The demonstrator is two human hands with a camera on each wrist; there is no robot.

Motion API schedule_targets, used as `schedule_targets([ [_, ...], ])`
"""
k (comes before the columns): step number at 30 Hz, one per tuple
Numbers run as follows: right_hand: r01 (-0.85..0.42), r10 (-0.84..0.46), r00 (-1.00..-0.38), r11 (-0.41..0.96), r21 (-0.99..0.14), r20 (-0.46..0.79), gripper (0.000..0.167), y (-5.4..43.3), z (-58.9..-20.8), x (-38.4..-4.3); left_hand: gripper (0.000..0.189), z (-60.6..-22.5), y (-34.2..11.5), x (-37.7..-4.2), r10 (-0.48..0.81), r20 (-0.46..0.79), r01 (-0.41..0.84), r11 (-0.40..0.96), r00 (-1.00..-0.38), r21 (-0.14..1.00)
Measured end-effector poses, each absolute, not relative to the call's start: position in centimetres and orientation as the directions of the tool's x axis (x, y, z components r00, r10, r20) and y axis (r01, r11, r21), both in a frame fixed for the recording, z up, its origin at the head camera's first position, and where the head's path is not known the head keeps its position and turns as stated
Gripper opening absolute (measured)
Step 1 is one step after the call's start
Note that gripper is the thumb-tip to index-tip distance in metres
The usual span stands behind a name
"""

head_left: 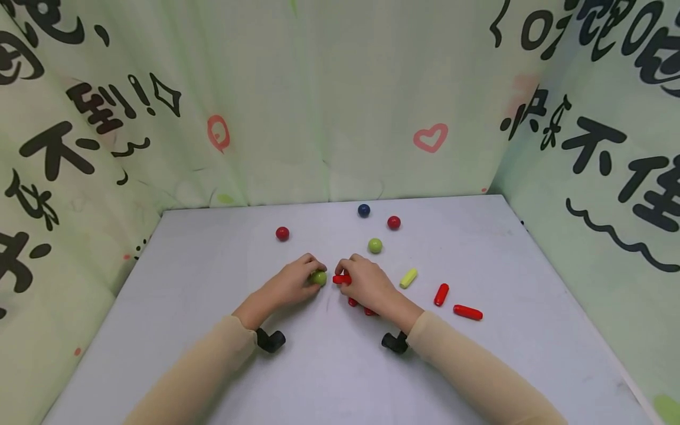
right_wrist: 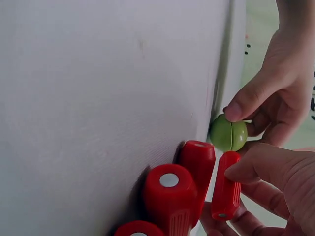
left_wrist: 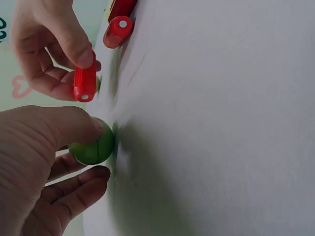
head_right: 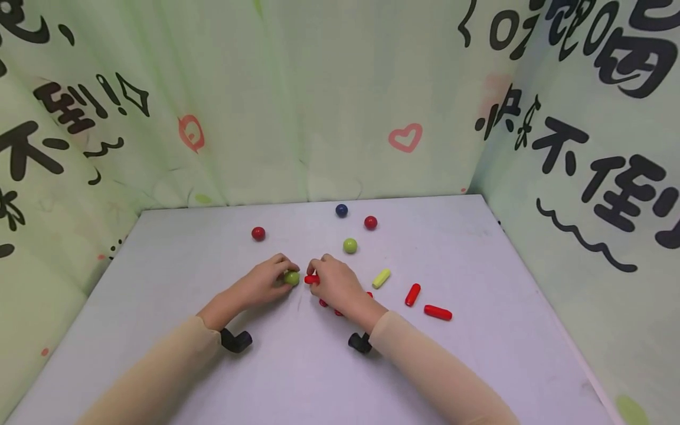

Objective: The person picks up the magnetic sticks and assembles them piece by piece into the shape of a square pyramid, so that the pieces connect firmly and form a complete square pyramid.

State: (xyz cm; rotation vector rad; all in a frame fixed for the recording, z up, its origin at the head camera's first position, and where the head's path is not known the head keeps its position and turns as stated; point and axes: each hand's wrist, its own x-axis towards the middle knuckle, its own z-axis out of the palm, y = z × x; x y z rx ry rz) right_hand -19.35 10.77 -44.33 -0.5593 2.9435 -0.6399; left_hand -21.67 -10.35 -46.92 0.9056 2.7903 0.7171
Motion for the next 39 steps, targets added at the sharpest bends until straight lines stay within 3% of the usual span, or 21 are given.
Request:
schedule_targets([
  [22,-0.284,-0.334,-0.942,0.849,-0.446,-0.036,0.026,11.2,-45.1,-20.5,0.033,-46.9,-8.7,-22.2,0.56,0.027,0.496,0.709,-0.828,0.501],
  [28,-0.267,-0.293,-0.956,0.856,-0.443,0.01,0.021,12.6,-44.7,-21.3,0.032,-47.0,-8.7,-22.4,0.551,0.016,0.48,0.712,-0.835,0.513],
  [39,-0.22,-0.208,-0.976,0.909,-0.355,0.072,0.038,16.3,-44.5,-24.0,0.033,-47.3,-8.6,-22.7,0.511,-0.014,0.429,0.736,-0.859,0.523],
])
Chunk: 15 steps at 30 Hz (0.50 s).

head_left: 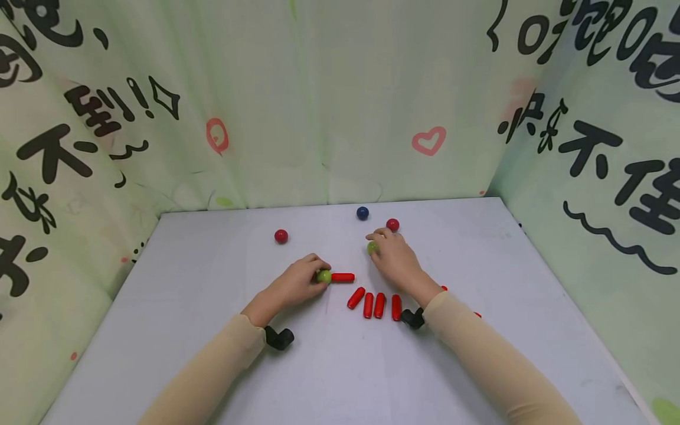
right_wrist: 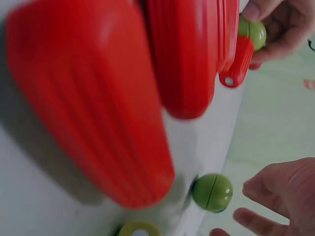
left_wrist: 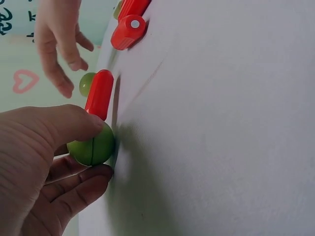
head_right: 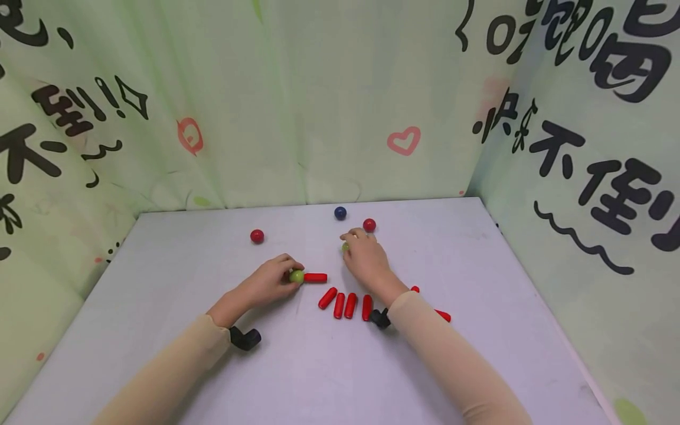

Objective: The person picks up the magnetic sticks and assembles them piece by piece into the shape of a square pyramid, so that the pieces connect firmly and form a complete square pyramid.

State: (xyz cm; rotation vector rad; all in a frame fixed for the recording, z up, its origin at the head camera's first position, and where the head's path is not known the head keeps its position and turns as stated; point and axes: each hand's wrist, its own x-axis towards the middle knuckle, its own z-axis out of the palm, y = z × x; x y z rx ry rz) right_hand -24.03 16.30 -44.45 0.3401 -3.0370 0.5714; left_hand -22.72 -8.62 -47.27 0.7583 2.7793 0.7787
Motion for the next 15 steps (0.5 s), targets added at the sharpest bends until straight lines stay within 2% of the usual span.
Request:
schedule_targets([
  [4,-0.193,-0.202,-0.979,0.915,-0.353,0.012,0.041,17.2,-44.9,-24.5,0.033,-47.3,-8.6,-22.7,0.513,-0.014,0.428,0.731,-0.858,0.532],
  [15,-0.135,-0.198,-0.977,0.862,-0.488,-0.08,0.031,17.1,-44.7,-23.3,0.032,-47.5,-8.8,-22.8,0.501,-0.001,0.418,0.724,-0.866,0.549],
])
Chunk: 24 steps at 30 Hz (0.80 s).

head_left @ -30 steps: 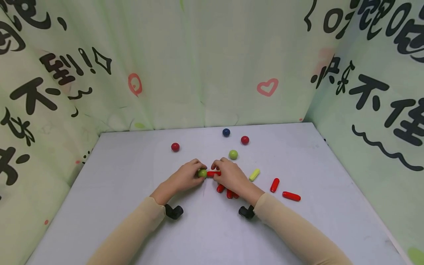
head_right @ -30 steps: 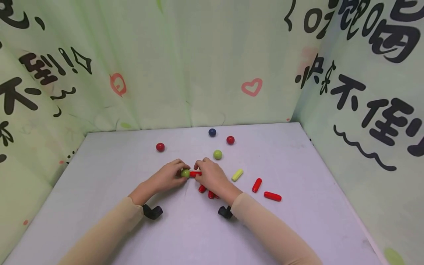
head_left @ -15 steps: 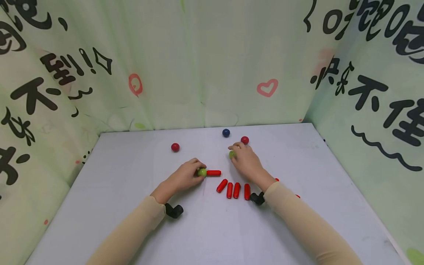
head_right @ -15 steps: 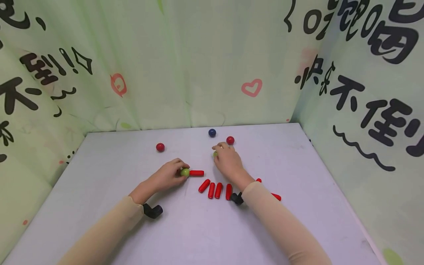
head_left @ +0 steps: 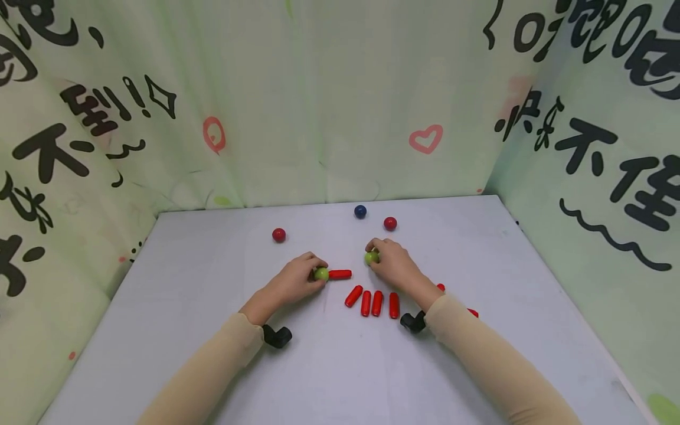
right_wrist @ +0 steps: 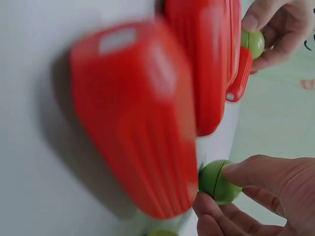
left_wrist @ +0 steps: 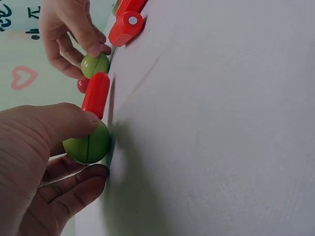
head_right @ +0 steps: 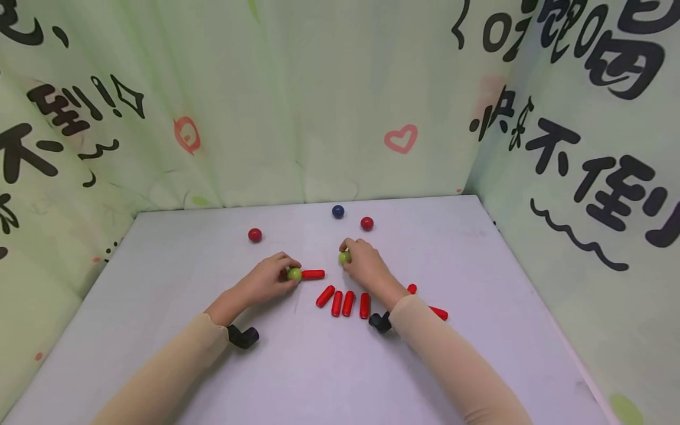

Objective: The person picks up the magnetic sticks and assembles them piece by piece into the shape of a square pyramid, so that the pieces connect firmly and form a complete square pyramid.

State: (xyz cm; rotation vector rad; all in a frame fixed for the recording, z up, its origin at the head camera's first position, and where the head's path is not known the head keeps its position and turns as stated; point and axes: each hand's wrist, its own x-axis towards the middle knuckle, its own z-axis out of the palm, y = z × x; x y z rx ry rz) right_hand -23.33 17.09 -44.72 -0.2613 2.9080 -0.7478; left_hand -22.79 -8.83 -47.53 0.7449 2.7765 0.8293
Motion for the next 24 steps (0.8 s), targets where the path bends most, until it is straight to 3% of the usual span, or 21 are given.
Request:
schedule_targets([
  [24,-0.132,-0.223,-0.969,0.836,-0.533,-0.109,0.038,15.1,-44.5,-21.7,0.034,-47.5,-9.1,-22.8,0.495,-0.002,0.414,0.728,-0.869,0.547],
])
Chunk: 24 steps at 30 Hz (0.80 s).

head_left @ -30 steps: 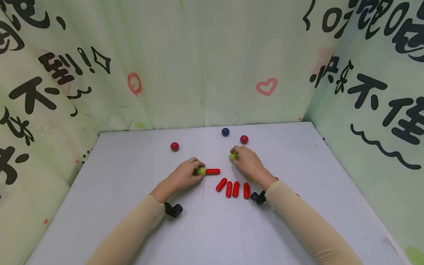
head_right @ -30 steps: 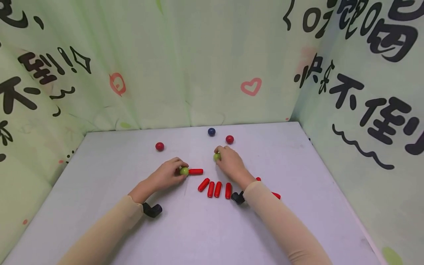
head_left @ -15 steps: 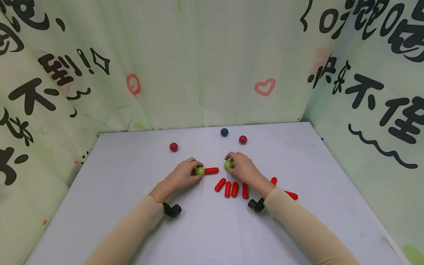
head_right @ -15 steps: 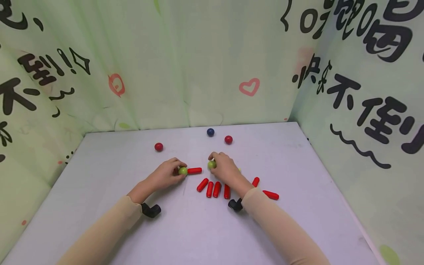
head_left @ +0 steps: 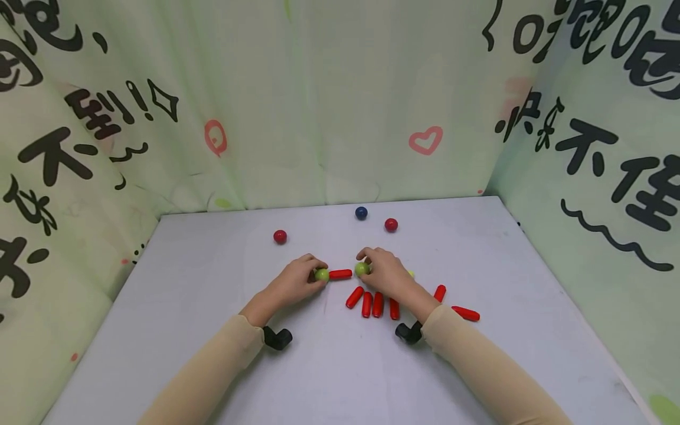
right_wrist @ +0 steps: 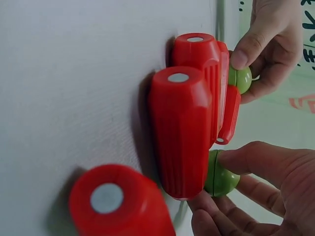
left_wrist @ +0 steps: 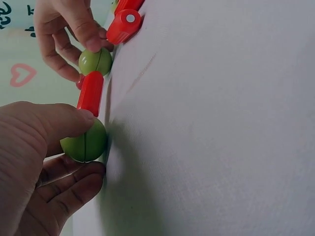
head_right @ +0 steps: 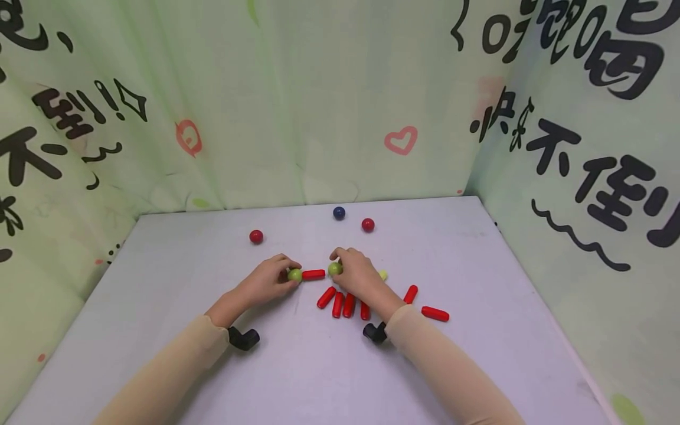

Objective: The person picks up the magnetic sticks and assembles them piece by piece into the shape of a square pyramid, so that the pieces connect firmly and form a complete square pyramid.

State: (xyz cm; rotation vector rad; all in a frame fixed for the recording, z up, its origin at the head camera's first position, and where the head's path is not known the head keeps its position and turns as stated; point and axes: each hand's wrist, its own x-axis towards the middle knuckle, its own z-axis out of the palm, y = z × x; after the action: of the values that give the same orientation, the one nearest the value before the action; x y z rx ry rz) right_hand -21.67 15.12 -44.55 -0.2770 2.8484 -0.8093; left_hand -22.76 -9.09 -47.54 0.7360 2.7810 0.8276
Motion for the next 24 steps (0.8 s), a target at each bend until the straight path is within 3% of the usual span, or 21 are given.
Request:
schedule_targets([
  [16,-0.166,-0.247,-0.966,0.815,-0.556,-0.074,0.033,15.0,-43.7,-20.7,0.034,-47.6,-9.5,-22.9,0.48,0.031,0.419,0.733,-0.877,0.536],
  [24,-0.263,-0.346,-0.934,0.833,-0.487,-0.087,0.02,14.5,-43.4,-19.4,0.034,-48.1,-9.6,-22.8,0.425,0.111,0.429,0.794,-0.898,0.43],
])
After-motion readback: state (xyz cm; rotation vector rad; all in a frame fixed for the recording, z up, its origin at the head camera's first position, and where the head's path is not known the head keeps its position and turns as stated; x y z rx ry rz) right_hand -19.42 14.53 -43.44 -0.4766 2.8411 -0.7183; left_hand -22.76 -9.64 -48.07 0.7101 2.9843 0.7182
